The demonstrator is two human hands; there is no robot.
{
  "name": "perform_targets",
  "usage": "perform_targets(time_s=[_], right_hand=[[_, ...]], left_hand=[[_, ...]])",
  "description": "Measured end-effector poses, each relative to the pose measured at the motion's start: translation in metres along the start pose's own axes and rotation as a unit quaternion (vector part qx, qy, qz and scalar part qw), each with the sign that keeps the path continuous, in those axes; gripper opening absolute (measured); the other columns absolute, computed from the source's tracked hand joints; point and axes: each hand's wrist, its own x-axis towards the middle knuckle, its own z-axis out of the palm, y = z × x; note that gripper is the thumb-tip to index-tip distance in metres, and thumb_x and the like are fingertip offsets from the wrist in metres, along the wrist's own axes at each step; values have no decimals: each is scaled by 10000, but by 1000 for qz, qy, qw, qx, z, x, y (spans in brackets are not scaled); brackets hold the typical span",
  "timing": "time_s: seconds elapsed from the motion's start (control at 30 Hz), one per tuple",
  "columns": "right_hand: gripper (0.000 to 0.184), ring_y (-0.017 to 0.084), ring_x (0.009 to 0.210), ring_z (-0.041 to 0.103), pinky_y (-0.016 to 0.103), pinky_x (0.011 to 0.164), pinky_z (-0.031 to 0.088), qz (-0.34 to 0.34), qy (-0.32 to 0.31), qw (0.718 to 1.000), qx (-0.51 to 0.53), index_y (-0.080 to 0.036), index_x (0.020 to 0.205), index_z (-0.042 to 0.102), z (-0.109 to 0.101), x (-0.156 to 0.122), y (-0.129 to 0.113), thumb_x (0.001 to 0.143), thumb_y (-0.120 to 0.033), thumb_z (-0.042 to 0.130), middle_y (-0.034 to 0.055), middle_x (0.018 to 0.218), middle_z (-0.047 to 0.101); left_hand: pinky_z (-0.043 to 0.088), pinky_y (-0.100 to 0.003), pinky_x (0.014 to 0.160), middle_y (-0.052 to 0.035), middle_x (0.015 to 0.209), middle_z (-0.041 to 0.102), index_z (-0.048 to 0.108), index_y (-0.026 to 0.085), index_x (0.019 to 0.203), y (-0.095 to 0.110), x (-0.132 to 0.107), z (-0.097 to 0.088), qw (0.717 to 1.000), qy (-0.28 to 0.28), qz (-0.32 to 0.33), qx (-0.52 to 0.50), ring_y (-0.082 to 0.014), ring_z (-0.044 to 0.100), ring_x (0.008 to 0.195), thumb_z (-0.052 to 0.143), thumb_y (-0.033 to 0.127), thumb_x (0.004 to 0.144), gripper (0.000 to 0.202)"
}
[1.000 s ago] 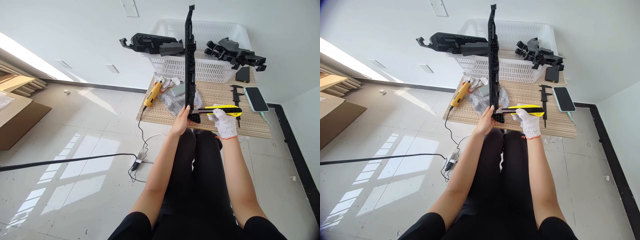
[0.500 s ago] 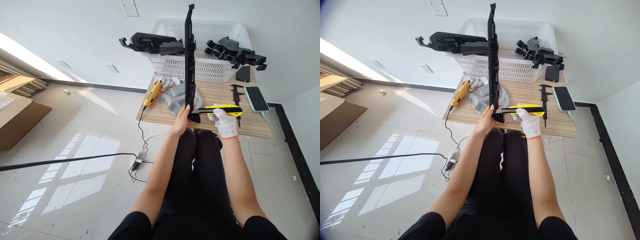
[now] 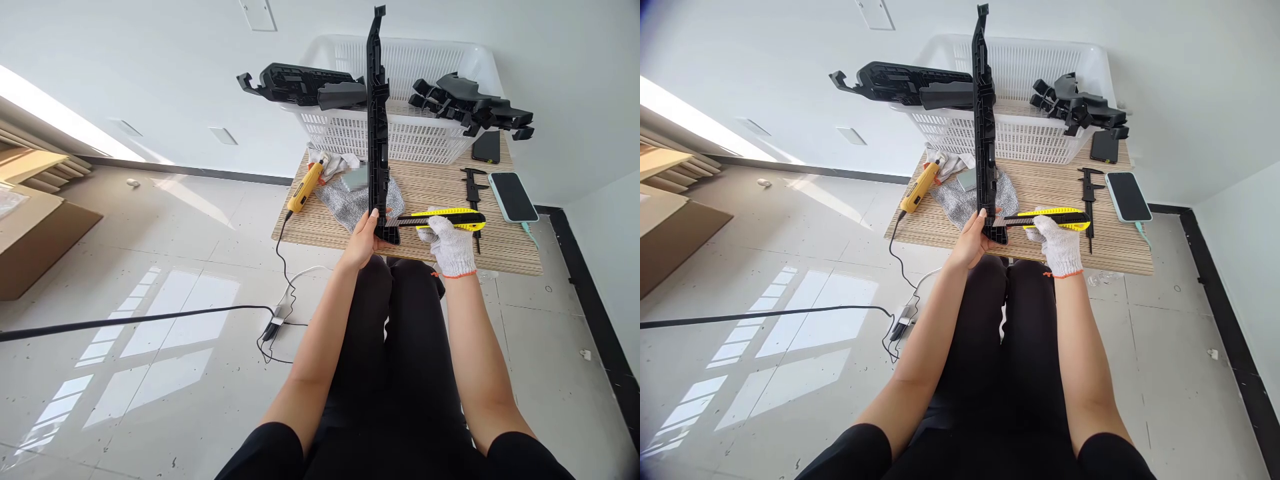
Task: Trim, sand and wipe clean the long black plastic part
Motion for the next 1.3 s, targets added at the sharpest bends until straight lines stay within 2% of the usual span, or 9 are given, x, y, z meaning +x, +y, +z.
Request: perform_targets(time_s=[0.3, 0.37, 0.5, 0.57, 0.63, 0.77, 0.97, 1.13, 1.3], right_hand=[[329, 166, 607, 728, 195, 449, 535, -4, -8, 1000, 13, -168, 955, 718, -1, 1, 0, 642, -250, 777, -16, 719, 733], [317, 167, 611, 729, 191, 436, 524, -3, -7, 1000, 16, -167, 943, 718, 0, 1, 0, 640, -244, 775, -13, 724, 735], [315, 166, 576, 718, 156, 327, 389, 2, -4, 1000, 10, -171, 941, 719, 0, 0, -1, 639, -243, 773, -12, 700, 727], [307, 164, 576, 717, 150, 313, 362, -2, -8, 1000, 15, -174, 937, 719, -1, 1, 1, 644, -244, 778, -15, 698, 725], [281, 163, 589, 720, 155, 336, 408, -4, -12, 1000, 26, -172, 911, 717, -2, 3, 2, 648, -243, 785, -13, 707, 726], [241, 144, 587, 713, 181, 439, 540, 6, 9, 998, 69, -166, 837, 688, -2, 8, 3, 636, -231, 802, -14, 707, 720], [177, 109, 558, 690, 155, 454, 554, 32, 83, 983, 163, -192, 794, 621, 2, 15, -3, 702, -251, 760, -59, 613, 649], [209, 115, 561, 695, 172, 472, 577, 36, 86, 982, 164, -190, 815, 616, 3, 16, -3, 701, -235, 784, -54, 642, 660], [210, 122, 564, 701, 178, 476, 585, 31, 75, 983, 167, -192, 812, 616, 2, 16, -1, 695, -230, 786, -57, 635, 661]], left_hand=[[633, -421, 908, -70, 1112, 685, 664, 204, 1191, -1, 0, -2, 1000, 0, -7, 24, -239, 700, 1104, 461, 408, 1023, 333], [640, -411, 883, -72, 1106, 677, 660, 203, 1194, -1, 0, -2, 1000, 0, -5, 25, -246, 700, 1099, 459, 432, 1020, 350], [655, -390, 797, -73, 1075, 656, 655, 205, 1165, -3, 1, -4, 999, -19, 12, 24, -268, 697, 1088, 529, 526, 972, 396], [653, -357, 747, -61, 1068, 653, 639, 213, 1159, -4, 1, -4, 998, -26, 27, 46, -273, 694, 1087, 656, 488, 904, 375], [642, -323, 712, -55, 1065, 656, 616, 219, 1173, -4, 0, -4, 997, -29, 37, 68, -276, 689, 1099, 726, 426, 855, 395], [628, -332, 730, -53, 1040, 683, 577, 218, 1197, -4, -2, -3, 996, -37, 36, 77, -274, 684, 1116, 713, 420, 855, 419], [599, -275, 667, -42, 968, 688, 562, 216, 1180, -3, -2, -3, 995, -46, 36, 84, -273, 669, 1148, 710, 419, 847, 417], [612, -292, 694, -26, 1010, 654, 571, 219, 1155, -1, -3, -4, 995, -65, 33, 68, -271, 659, 1164, 700, 356, 818, 386], [629, -370, 796, -42, 1043, 661, 579, 201, 1146, 1, -5, -5, 996, -66, 20, 58, -274, 650, 1168, 658, 306, 788, 381]])
